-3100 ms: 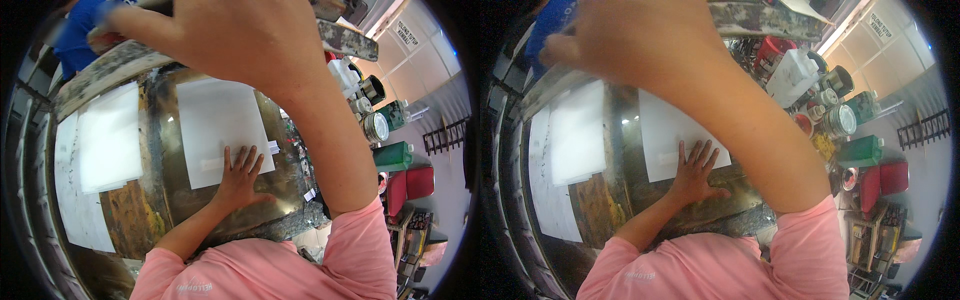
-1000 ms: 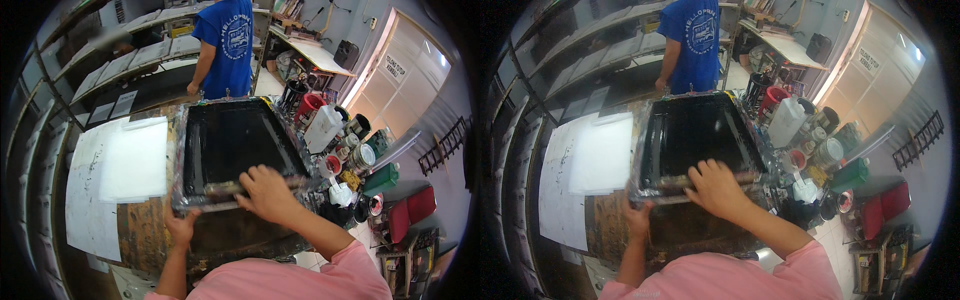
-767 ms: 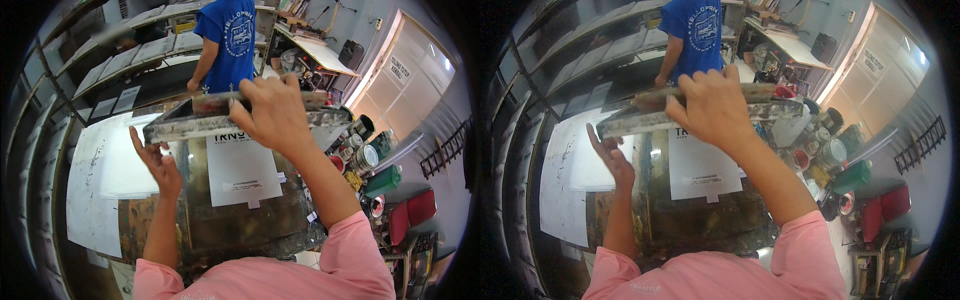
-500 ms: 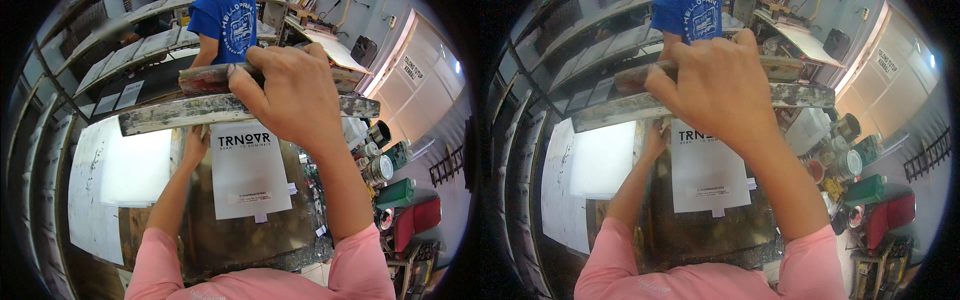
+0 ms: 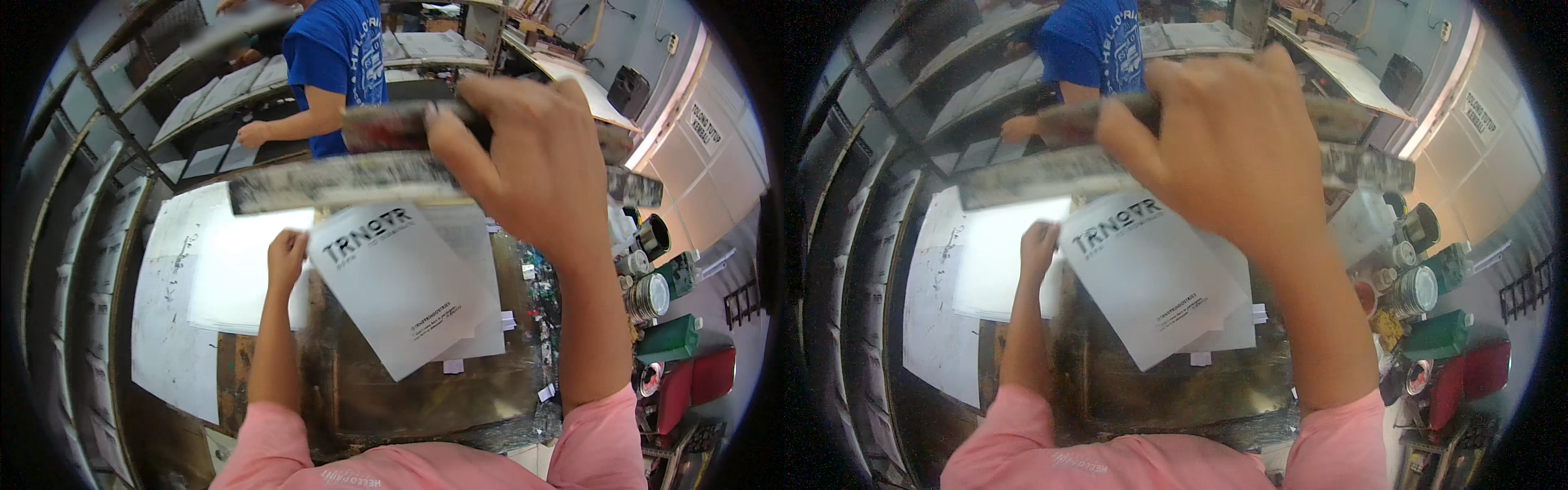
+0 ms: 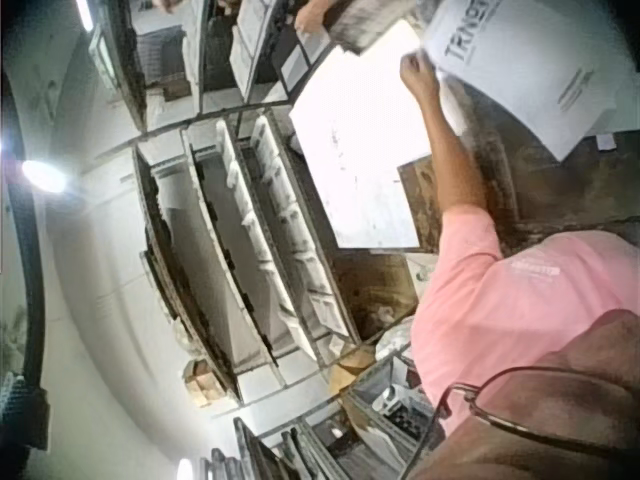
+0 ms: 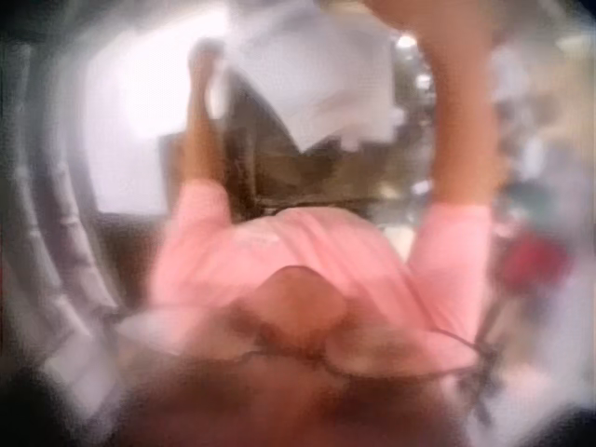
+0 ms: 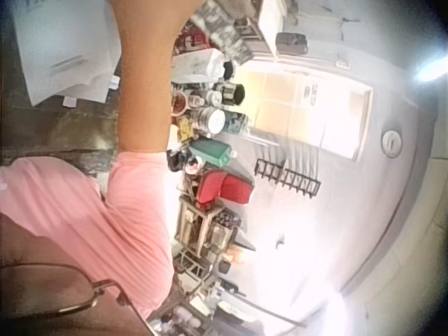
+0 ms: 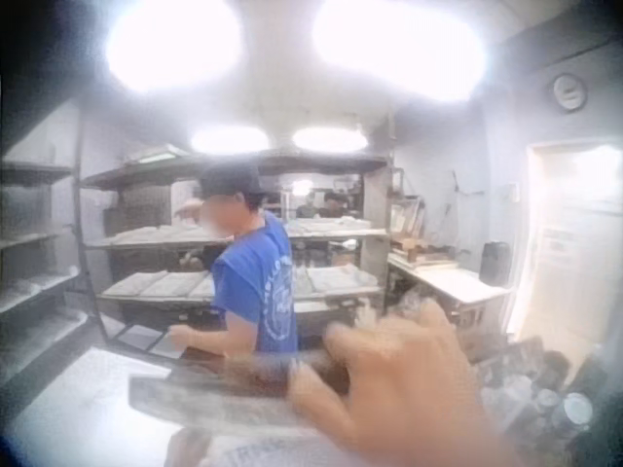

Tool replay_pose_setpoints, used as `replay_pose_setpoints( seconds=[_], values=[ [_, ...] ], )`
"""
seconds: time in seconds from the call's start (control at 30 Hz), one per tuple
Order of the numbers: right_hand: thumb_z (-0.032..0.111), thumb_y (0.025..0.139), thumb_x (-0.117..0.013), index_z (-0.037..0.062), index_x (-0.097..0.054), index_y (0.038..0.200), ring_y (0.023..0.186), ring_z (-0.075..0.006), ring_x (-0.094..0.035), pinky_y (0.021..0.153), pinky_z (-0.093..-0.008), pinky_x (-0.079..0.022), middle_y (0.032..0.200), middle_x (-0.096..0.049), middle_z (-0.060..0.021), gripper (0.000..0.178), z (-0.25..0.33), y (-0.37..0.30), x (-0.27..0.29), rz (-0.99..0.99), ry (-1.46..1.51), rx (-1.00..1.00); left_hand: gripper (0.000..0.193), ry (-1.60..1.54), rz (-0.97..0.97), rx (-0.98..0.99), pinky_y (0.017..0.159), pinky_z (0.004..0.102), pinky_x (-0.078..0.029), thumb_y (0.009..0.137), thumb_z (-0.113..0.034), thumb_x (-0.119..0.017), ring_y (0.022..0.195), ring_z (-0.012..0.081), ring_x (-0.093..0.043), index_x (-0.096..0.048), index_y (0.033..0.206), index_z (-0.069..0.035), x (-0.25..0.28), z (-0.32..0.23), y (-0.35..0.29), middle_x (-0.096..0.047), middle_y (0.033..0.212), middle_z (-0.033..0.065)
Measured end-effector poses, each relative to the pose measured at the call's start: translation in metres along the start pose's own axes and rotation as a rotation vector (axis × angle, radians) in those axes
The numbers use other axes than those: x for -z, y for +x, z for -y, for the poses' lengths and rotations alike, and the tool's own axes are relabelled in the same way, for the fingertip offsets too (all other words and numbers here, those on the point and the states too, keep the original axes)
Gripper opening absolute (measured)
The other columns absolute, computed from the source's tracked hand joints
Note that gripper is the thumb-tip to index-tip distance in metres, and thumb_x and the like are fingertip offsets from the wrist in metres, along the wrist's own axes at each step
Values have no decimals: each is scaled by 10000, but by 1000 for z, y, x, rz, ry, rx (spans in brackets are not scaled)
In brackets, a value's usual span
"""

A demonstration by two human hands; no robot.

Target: The person performs screen printing by placing a white sheet under a screen, pulling a squeegee across the screen to apply ink, and then removing the printed sheet. This process is repeated multiple times throughout the video.

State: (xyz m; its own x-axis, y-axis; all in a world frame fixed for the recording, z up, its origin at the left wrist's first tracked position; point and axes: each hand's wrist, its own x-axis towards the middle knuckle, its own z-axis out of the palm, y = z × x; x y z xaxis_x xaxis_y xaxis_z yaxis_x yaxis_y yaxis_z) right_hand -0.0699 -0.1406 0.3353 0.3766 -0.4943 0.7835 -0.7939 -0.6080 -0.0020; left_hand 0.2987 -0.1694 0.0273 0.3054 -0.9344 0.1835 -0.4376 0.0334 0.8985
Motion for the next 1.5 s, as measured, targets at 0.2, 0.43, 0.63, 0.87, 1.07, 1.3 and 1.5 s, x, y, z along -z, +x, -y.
replay_pose_setpoints(
  seconds=[0.2,0.43,0.63,0.87,1.07,1.3,1.5],
  values=[
    [451,936,-694,50,-702,798,768,-338,-679,831,-470,-439,785,-715,-142,424,15,-28,3,-50,-44,16,218,-68,-541,-6,588,254,-464,1101,-222,-687,645,63,-551,-692,1050,-11,130,87,-118,-624,759,-13],
    [408,995,-658,0,-735,955,863,-374,-670,869,-468,-414,925,-742,-197,418,20,-36,9,58,-72,5,416,515,-801,246,836,409,-552,1102,-278,-671,964,266,-683,-619,1343,58,279,113,-147,-712,1104,185],
    [420,1007,-654,8,-736,971,875,-380,-678,866,-469,-412,922,-742,-197,422,27,-46,10,77,-89,-10,683,1043,-264,-462,1328,668,32,1069,-310,-689,1672,327,-264,-434,1691,-191,175,57,-160,-389,1773,76],
    [434,1003,-662,7,-722,911,846,-368,-664,869,-470,-414,861,-716,-182,441,22,-38,10,84,-36,-8,624,1154,204,-168,1290,736,133,1190,-449,-281,1689,328,-186,-392,1700,-109,43,31,-144,-359,1781,73],
    [471,975,-693,22,-726,869,793,-365,-667,845,-472,-431,792,-692,-162,462,18,-31,6,14,-61,4,641,774,267,-123,1309,703,91,1185,-462,-276,1619,373,-364,-519,1617,-57,43,-6,-129,-566,1634,133],
    [538,950,-714,22,-755,890,779,-366,-701,847,-513,-467,763,-701,-165,522,7,-20,-1,-19,-2,7,1229,737,605,-576,1327,690,-52,815,-934,-596,1638,465,-266,-475,1636,-26,-95,-60,-195,-377,1738,226],
    [537,992,-652,31,-737,935,733,-314,-646,856,-494,-475,731,-667,-121,517,0,-25,10,158,52,-21,1365,591,823,-681,1323,700,-48,739,-1023,-555,1650,468,-223,-456,1646,-8,-181,-102,-207,-342,1757,225]
  ],
)
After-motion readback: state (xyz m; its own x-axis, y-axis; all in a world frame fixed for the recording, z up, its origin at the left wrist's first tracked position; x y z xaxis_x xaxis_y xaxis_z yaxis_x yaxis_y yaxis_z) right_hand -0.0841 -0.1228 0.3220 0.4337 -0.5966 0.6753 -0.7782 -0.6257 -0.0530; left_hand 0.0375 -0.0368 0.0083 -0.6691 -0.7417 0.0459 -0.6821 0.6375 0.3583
